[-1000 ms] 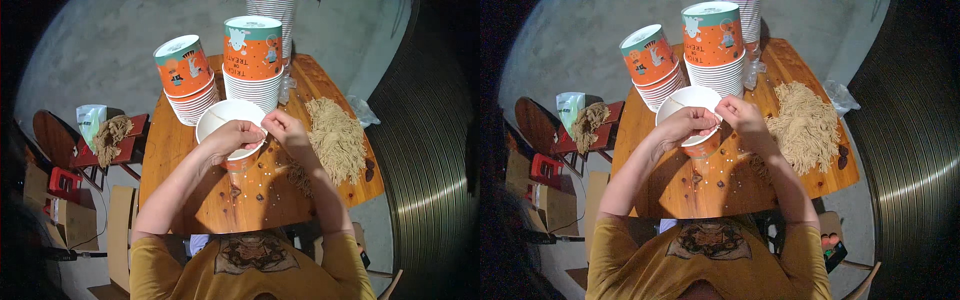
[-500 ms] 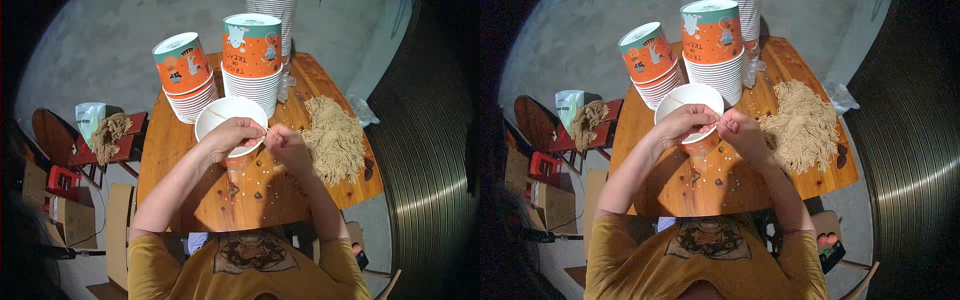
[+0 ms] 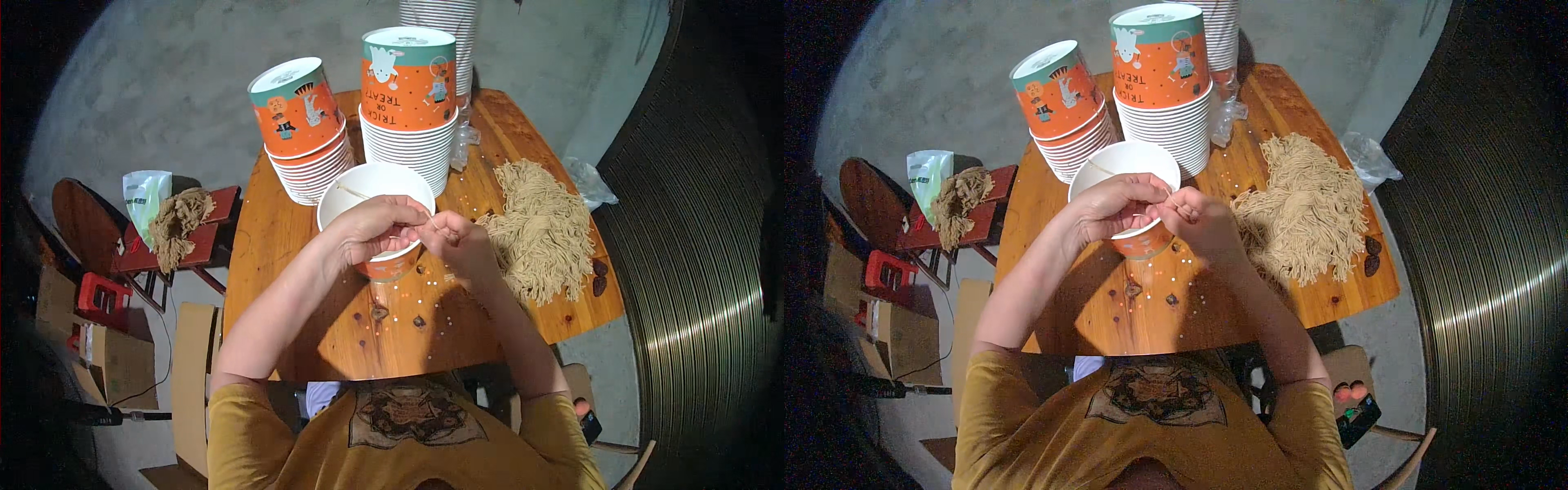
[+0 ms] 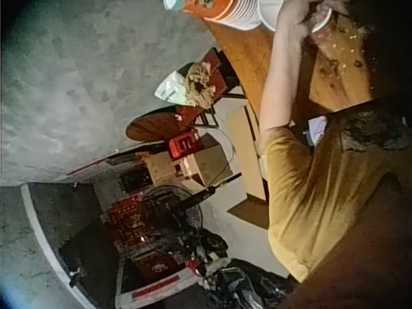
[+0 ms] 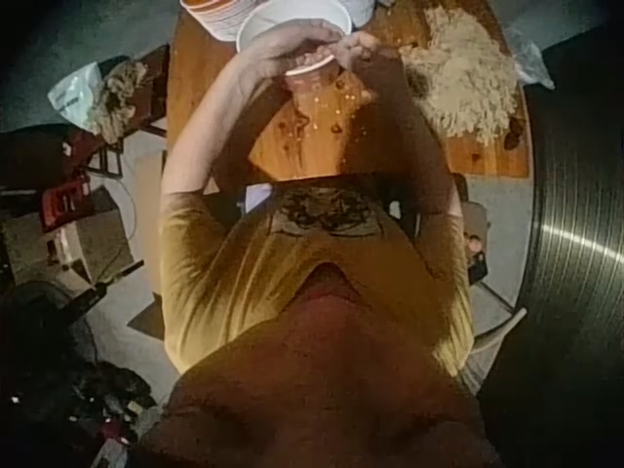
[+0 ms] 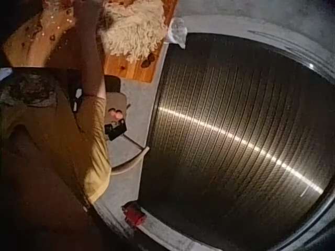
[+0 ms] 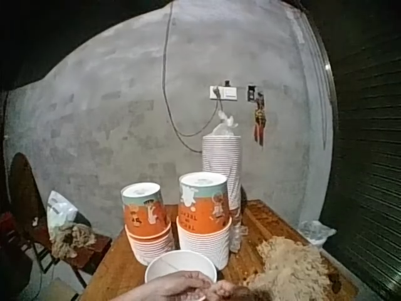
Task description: Tying bundles of decorative fibers with thin string and organizing them using paper cups.
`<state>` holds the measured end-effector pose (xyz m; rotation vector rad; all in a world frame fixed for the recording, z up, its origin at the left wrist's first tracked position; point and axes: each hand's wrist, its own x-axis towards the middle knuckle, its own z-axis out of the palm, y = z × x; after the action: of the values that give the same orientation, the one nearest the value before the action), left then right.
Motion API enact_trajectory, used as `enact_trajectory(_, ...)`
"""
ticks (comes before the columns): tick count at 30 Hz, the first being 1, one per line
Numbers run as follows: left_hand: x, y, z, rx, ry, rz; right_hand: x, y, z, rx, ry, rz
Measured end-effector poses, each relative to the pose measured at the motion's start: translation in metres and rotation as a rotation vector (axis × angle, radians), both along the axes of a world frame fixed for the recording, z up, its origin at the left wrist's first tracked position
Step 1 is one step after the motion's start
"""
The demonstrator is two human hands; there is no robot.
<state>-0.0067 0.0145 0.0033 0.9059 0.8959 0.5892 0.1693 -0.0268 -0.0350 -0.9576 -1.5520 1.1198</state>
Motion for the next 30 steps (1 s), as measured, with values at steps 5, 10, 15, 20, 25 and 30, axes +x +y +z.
enact_trajectory(5,0.003,0.000,-0.003,-0.014,-0.001,0.060,0.006,0.001,0.004,-0.013,-0.120,-0.033)
enact_trajectory(10,0.001,-0.001,-0.002,0.048,0.013,0.030,0.009,0.001,0.010,-0.109,-0.136,0.021)
enact_trajectory(15,0.000,-0.002,-0.004,0.075,-0.001,0.021,0.009,0.004,0.010,-0.117,-0.066,0.030)
enact_trajectory(20,-0.001,-0.004,-0.005,0.087,-0.003,0.028,0.001,0.014,-0.002,0.048,-0.085,-0.044)
enact_trajectory(25,-0.003,-0.006,-0.005,0.165,0.006,-0.015,0.003,0.019,-0.007,0.206,-0.200,-0.116)
enact_trajectory(30,-0.001,-0.008,-0.009,0.250,0.038,0.008,0.001,0.017,-0.007,0.179,-0.242,-0.150)
